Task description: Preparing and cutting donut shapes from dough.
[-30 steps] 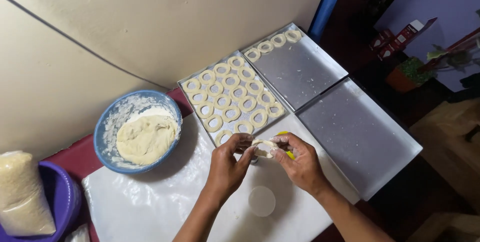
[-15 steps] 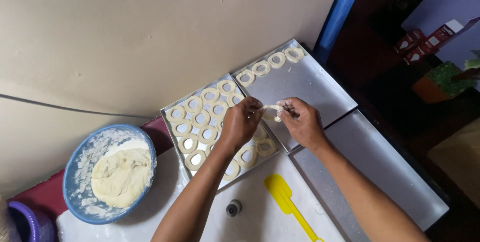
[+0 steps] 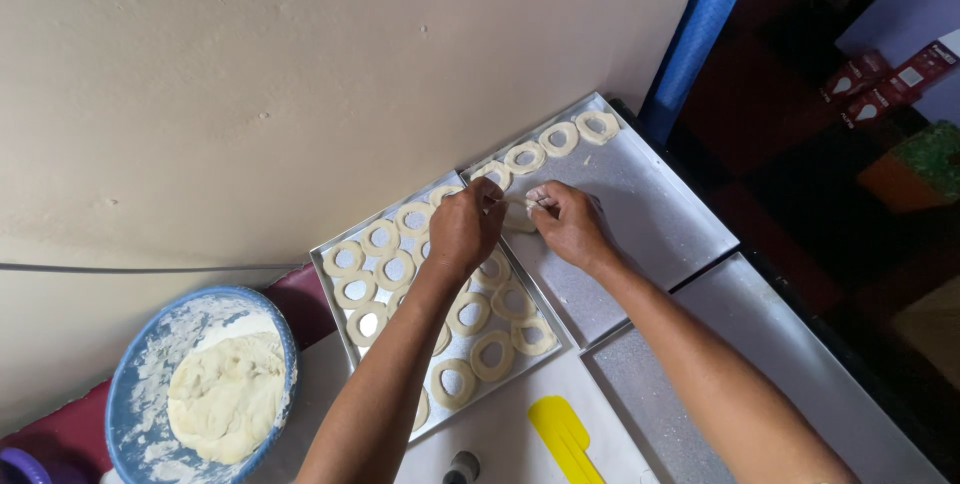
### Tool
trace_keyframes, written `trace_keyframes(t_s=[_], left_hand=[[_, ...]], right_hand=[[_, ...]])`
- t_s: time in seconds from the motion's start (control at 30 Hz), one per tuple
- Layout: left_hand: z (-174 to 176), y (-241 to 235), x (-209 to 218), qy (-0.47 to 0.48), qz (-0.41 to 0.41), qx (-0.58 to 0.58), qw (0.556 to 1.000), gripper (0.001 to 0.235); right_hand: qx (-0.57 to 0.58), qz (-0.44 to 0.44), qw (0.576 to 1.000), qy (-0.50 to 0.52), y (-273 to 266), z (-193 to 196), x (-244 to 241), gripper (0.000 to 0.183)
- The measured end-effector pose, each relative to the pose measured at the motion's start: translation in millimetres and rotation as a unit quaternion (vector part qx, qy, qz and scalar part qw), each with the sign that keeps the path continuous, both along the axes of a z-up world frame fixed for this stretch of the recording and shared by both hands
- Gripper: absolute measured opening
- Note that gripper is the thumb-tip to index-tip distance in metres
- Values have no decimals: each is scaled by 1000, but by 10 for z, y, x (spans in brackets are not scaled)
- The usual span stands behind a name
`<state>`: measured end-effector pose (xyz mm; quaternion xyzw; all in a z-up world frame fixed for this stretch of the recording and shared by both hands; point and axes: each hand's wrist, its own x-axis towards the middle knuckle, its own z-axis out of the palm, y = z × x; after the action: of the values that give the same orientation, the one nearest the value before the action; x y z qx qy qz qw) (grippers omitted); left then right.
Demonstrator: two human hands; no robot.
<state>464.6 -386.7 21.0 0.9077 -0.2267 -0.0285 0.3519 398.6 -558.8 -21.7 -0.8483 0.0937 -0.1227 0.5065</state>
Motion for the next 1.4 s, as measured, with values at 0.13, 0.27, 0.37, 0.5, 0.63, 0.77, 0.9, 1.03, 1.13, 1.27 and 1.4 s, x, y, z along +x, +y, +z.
trace_keyframes(t_s=[0.13, 0.27, 0.37, 0.5, 0.63, 0.77, 0.9, 1.03, 1.13, 1.27, 1.4], left_hand=[[-64, 33, 36, -42, -15, -7, 999, 18], [-113, 46, 70, -62, -16, 23, 998, 18], [-142, 35, 77, -72, -10, 44, 996, 18], [-143, 3, 62, -82, -2, 79, 994, 14], [-233, 0, 93, -106, -3, 99, 989, 13], [-291, -1, 117, -138, -8, 99, 986, 11], [-327, -10, 142, -130, 1, 110, 985, 13], [-340, -52, 184, -121, 9, 133, 984, 14], [-333, -86, 200, -129, 12, 163, 978, 14], [-314, -124, 198, -113, 28, 190, 975, 14], [-304, -146, 185, -122, 40, 141, 982, 22]], right_hand=[[-16, -1, 1000, 24, 16, -37, 97, 23], [-38, 1, 999, 23, 32, -78, 184, 22], [-55, -3, 998, 30, 55, -46, 233, 21], [-73, -7, 996, 44, 51, -115, 299, 20], [-81, -5, 996, 43, 65, -72, 322, 20], [-91, -1, 994, 58, 79, 12, 335, 19], [-114, 1, 992, 45, 94, 22, 356, 18], [-133, 0, 991, 8, 72, -94, 385, 17], [-138, -6, 990, -32, 44, -180, 412, 17], [-156, -6, 987, -35, 27, -235, 439, 17], [-156, -6, 988, -14, 54, -193, 428, 26]])
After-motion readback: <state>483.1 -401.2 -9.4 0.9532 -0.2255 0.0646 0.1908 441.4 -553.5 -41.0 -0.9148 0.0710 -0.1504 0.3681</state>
